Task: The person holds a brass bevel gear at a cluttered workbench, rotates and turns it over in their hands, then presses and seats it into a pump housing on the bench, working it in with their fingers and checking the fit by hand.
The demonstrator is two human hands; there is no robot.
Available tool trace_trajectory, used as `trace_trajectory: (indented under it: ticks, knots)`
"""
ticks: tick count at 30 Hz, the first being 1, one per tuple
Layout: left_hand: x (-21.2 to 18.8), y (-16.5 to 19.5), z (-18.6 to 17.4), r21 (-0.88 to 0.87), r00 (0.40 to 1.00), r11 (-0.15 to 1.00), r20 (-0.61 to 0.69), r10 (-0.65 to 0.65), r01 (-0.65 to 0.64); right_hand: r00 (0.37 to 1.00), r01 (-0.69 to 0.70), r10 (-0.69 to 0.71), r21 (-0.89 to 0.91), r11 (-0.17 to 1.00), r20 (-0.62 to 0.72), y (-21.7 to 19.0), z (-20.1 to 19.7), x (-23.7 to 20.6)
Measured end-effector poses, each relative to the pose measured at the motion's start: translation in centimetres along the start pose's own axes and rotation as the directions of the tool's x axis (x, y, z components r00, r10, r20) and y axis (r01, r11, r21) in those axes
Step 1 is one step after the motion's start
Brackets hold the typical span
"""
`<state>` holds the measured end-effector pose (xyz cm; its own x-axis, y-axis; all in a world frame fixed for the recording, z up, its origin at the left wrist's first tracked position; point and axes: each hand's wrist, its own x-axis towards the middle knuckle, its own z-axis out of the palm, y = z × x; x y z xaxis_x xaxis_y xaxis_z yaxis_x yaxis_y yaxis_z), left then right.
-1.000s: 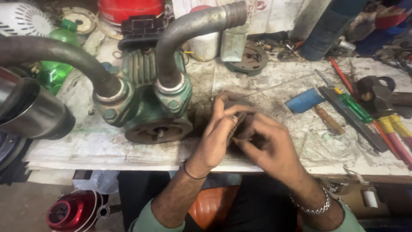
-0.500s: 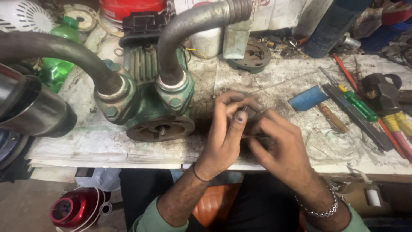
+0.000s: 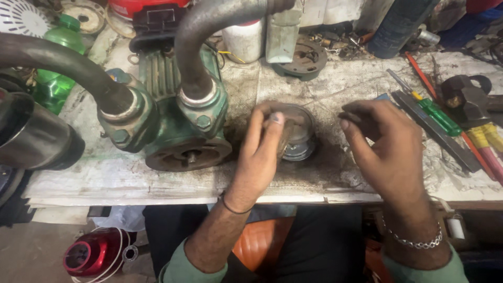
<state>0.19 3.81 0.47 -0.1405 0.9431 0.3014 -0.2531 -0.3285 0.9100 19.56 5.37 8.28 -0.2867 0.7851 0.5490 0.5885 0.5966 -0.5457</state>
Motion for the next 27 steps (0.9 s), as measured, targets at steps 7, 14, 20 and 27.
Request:
trace_trajectory:
  ticks: [7,14,20,27]
  knots:
    - [-0.8,1.4,-0.4,-0.037,0.966,0.978,-0.165,0.197,-0.205,0.933,-0.14,0.212,-0.25,0.958,0.29,-0.1,1.6,0.8]
    - [-0.6,1.3,-0.2,-0.236,0.981,0.956,-0.123,0.147,-0.173,0.929,0.086,-0.006,-0.2,0.976,0.371,0.0,3.0,0.5]
    - [-0.8,0.8,-0.2,-0.136,0.963,0.969,-0.205,0.174,-0.204,0.942,0.12,-0.04,-0.225,0.967,0.332,-0.4,2.6,0.3]
    - [-0.9,1.1,-0.3,-0.203,0.974,0.965,-0.187,0.129,-0.166,0.9,-0.032,0.204,-0.408,0.913,0.384,-1.8,1.7,0.1]
